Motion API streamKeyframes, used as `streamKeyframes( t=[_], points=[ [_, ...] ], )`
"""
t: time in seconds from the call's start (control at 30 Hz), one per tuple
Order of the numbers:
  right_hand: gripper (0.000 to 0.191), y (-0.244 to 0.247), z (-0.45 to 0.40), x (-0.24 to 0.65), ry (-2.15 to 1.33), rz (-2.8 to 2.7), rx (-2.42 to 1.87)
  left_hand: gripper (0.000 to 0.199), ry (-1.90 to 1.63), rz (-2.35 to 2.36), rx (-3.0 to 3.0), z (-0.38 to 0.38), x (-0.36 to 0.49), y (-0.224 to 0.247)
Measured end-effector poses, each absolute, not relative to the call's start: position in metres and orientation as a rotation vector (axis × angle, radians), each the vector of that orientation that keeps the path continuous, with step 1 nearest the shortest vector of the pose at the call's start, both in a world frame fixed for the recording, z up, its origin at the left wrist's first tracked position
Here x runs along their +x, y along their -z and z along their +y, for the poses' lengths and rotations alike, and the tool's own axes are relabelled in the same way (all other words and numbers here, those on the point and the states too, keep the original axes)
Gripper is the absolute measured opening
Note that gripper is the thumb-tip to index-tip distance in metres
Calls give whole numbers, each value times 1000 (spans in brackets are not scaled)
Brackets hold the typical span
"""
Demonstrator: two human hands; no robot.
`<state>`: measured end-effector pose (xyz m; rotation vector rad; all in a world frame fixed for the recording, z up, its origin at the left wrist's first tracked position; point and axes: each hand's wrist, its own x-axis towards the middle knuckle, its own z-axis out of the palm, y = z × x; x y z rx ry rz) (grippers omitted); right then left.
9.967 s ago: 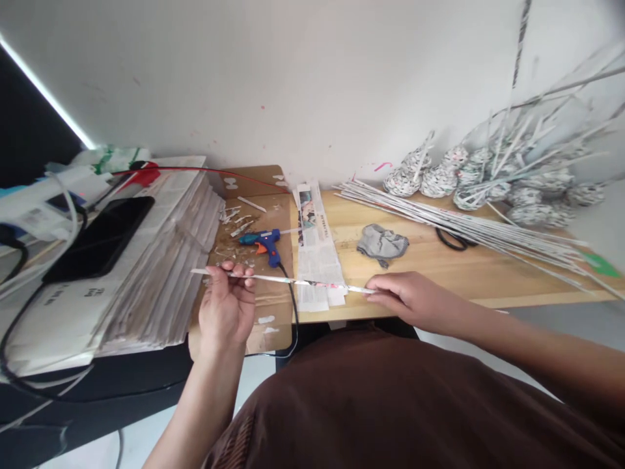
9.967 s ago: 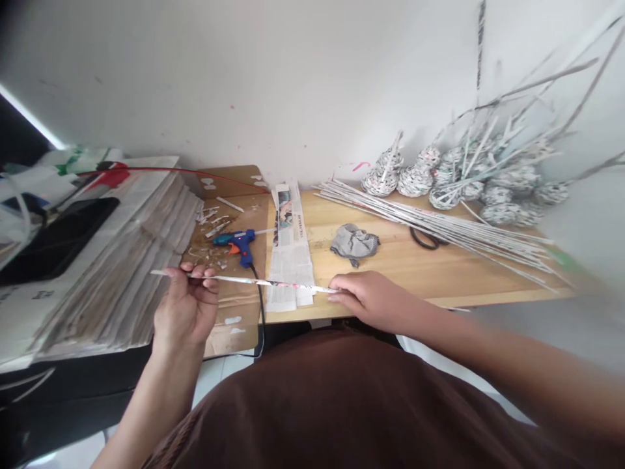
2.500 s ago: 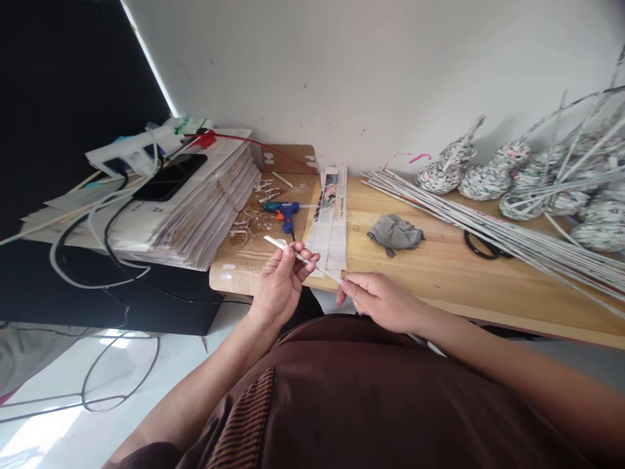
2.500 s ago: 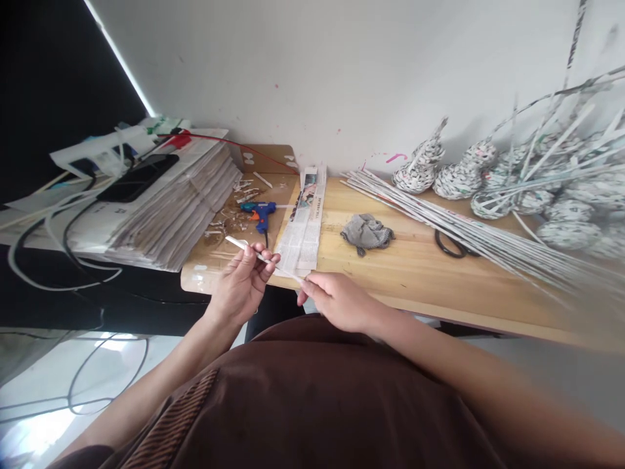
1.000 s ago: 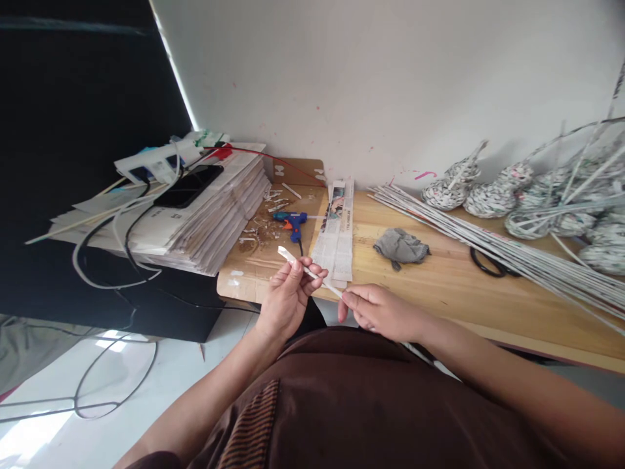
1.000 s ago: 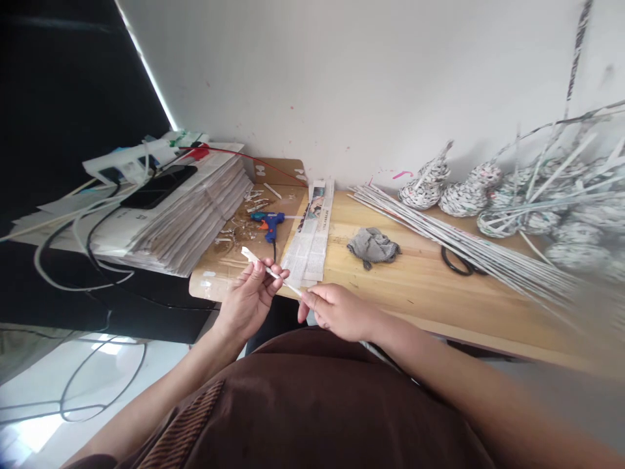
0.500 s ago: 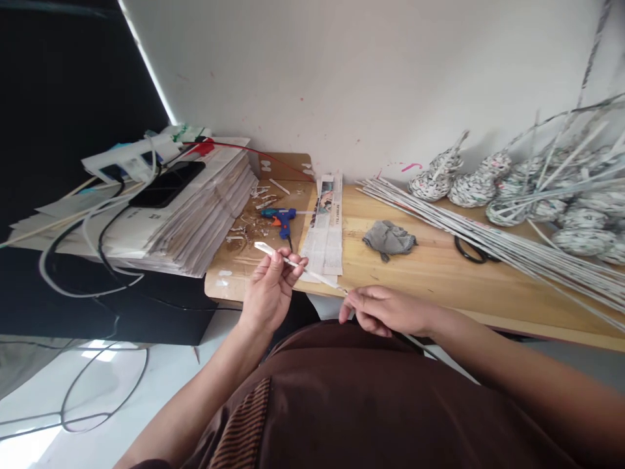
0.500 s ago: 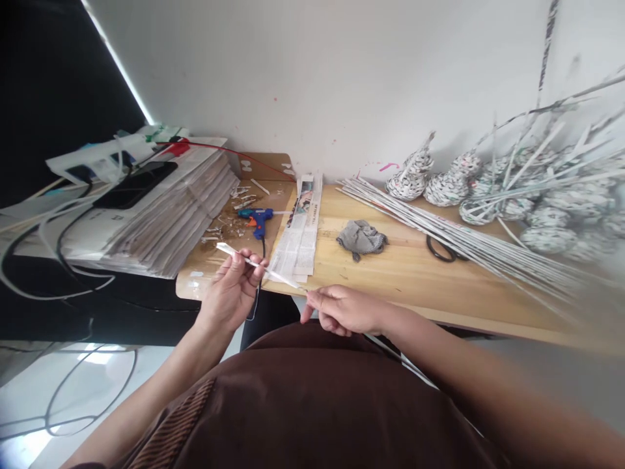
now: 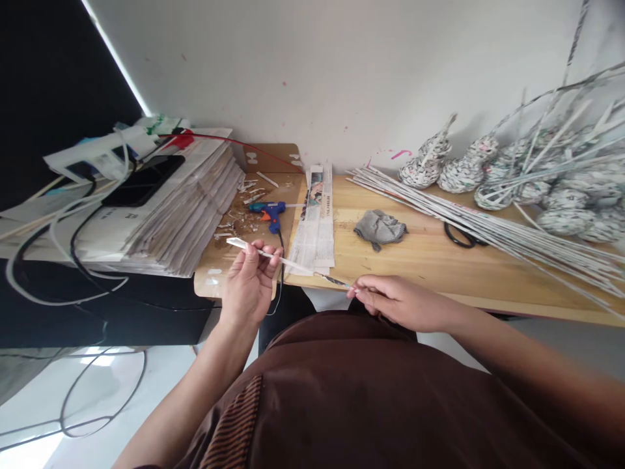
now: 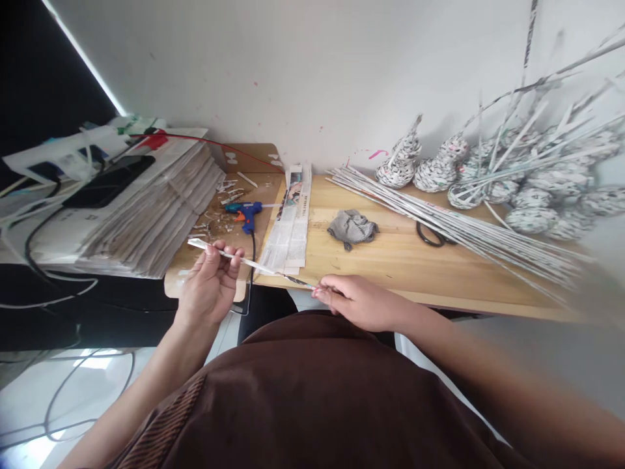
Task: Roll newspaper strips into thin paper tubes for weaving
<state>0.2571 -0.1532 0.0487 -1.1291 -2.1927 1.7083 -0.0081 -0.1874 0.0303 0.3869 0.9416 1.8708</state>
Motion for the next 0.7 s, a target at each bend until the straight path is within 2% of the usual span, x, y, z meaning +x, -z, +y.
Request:
streamKeyframes(
  t=[0.07,0.2,0.27,0.37,0.43,0.6,0.7],
  points=[
    [44,-45,-154,263,-1749,-2129,-1131,18,-1881,945,380,-188,-9,-32],
    [53,-38,-154,270,-2307,-1861,-1029,16,-1879,964,384,-187,-10,-34],
    [54,-38,-154,273,-2226,-1974,-1061,16,-1898,970,383,-186,-12,-35],
    [48,-41,-156,281,-1874,-2236,-1189,17,-1939,988,381,-185,-15,-35],
    [46,-42,-158,288,-1775,-2254,-1244,18,-1951,1004,373,-184,-16,-35],
    [53,-43,-160,298,-2052,-2165,-1135,18,-1908,1011,338,-185,-13,-35],
    [52,-49,-159,284,-2018,-2127,-1173,15,-1862,962,379,-186,-5,-33]
  ],
)
